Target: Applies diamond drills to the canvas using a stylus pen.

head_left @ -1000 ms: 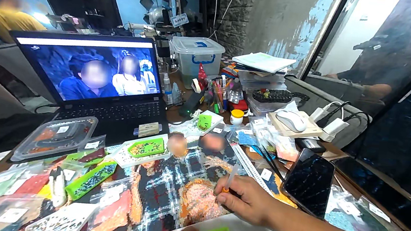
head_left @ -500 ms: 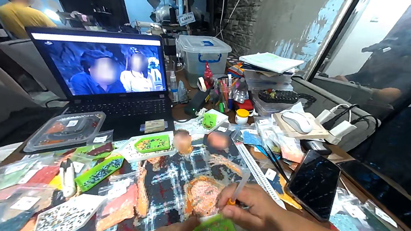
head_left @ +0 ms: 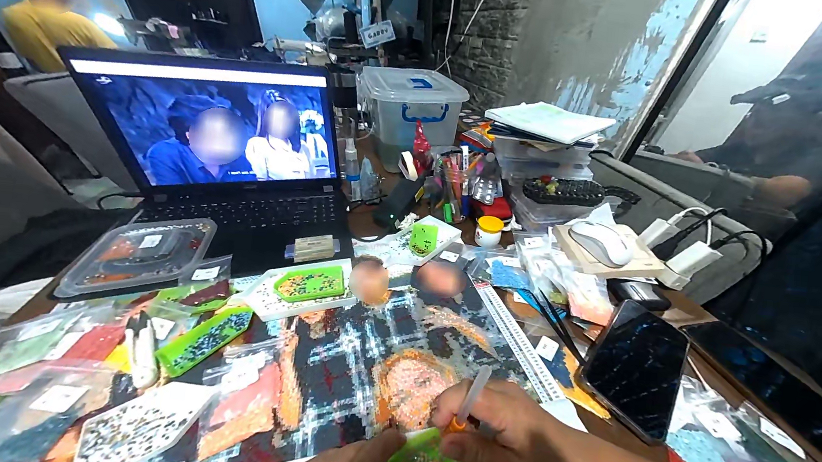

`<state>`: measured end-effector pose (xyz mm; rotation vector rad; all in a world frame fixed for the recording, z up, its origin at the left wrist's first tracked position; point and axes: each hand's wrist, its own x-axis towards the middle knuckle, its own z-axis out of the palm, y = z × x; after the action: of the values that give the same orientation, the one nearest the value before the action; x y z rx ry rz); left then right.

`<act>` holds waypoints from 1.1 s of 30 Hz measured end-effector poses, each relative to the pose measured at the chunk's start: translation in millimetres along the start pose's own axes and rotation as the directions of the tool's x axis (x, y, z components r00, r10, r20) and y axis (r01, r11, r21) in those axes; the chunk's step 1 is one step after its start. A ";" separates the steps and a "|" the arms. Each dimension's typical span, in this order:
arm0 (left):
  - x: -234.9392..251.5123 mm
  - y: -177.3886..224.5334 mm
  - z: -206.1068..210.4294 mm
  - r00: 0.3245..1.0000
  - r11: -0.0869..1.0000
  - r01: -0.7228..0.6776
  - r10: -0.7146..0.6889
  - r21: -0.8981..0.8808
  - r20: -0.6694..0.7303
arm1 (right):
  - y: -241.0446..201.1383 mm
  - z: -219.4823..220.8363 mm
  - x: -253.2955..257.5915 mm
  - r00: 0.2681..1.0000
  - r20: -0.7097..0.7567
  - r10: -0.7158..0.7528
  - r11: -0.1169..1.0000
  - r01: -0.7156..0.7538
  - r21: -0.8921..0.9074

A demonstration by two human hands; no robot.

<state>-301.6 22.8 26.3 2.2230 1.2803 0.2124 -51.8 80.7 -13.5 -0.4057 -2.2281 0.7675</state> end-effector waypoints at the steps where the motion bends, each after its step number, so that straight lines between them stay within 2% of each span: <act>1: 0.0 0.2 -0.2 1.000 1.000 -0.001 0.001 0.001 0.002 | -0.4 -0.2 0.0 1.000 0.003 0.001 1.000 -0.001 -0.002; 11: 0.2 0.8 0.7 1.000 1.000 -0.005 0.005 -0.003 -0.010 | -0.5 -0.4 0.0 1.000 0.012 -0.015 1.000 0.015 -0.009; 19: 1.3 1.4 -1.5 1.000 1.000 -0.008 0.008 0.001 0.023 | -0.1 -15.9 0.2 0.973 -0.129 0.192 0.981 -0.191 0.023; 23: 2.0 -0.6 -3.6 0.997 0.999 -0.054 0.054 -0.010 0.049 | 6.7 -25.7 -1.2 0.952 -0.140 0.272 0.962 -0.272 0.018; 33: 0.8 -8.2 0.0 0.992 0.992 -0.127 0.127 0.004 0.028 | 9.8 -28.3 -0.5 0.954 -0.084 0.287 0.956 -0.292 -0.045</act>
<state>-307.3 26.7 21.8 2.3067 1.1275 0.2257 -30.3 99.4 -4.3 -0.7904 -2.1473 0.8252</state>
